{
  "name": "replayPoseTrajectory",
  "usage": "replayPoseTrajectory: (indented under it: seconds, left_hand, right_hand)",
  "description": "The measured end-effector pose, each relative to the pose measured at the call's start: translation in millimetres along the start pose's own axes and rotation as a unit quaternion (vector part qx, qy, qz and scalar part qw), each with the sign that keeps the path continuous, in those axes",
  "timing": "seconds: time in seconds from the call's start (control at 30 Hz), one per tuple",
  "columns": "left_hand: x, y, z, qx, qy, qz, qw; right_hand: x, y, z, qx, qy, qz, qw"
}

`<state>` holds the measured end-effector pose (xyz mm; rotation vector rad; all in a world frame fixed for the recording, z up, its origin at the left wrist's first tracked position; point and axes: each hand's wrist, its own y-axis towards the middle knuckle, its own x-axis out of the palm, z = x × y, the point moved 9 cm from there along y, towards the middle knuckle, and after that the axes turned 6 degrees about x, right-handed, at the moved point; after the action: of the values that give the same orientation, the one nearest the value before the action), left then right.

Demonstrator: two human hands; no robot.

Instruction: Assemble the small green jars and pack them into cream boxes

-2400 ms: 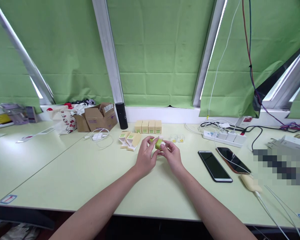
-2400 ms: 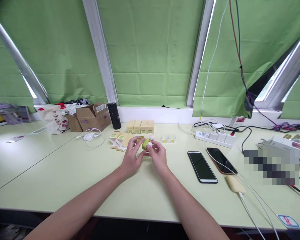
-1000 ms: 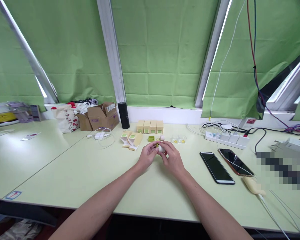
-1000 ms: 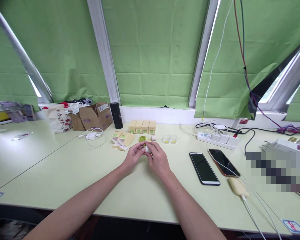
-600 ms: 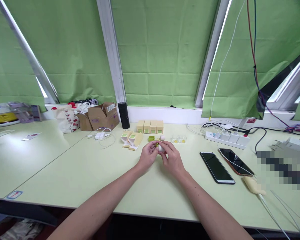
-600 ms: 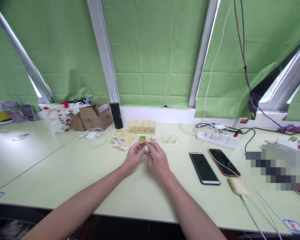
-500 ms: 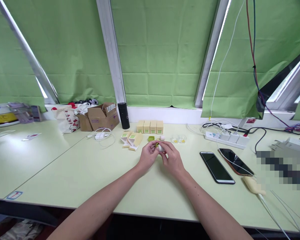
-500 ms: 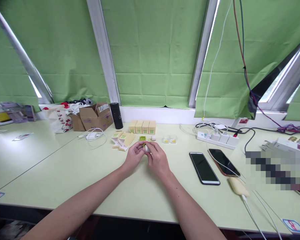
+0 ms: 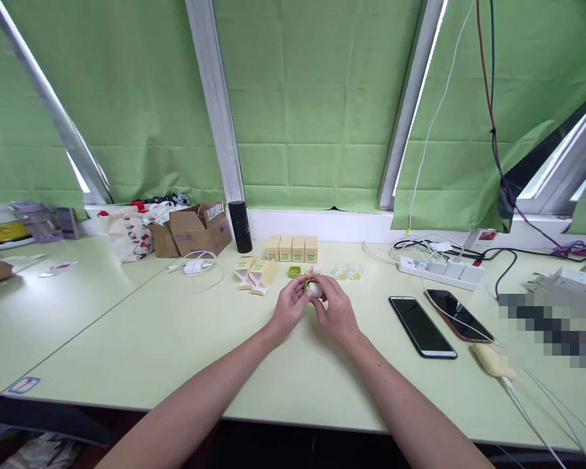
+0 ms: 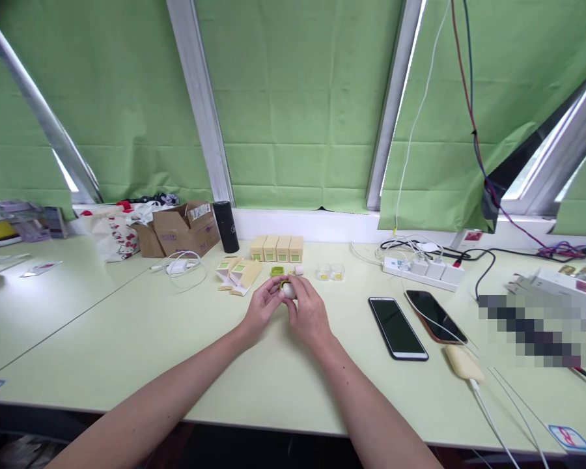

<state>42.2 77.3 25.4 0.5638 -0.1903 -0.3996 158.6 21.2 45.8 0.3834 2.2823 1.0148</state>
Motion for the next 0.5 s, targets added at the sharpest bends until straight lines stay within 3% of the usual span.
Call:
replayPoseTrajectory:
  seconds: [0.5]
  left_hand:
    - [4.2,-0.3,-0.6,-0.038,-0.012,0.009,0.999]
  right_hand:
    - [2.8,-2.5,2.9,-0.004,-0.004,0.017,1.0]
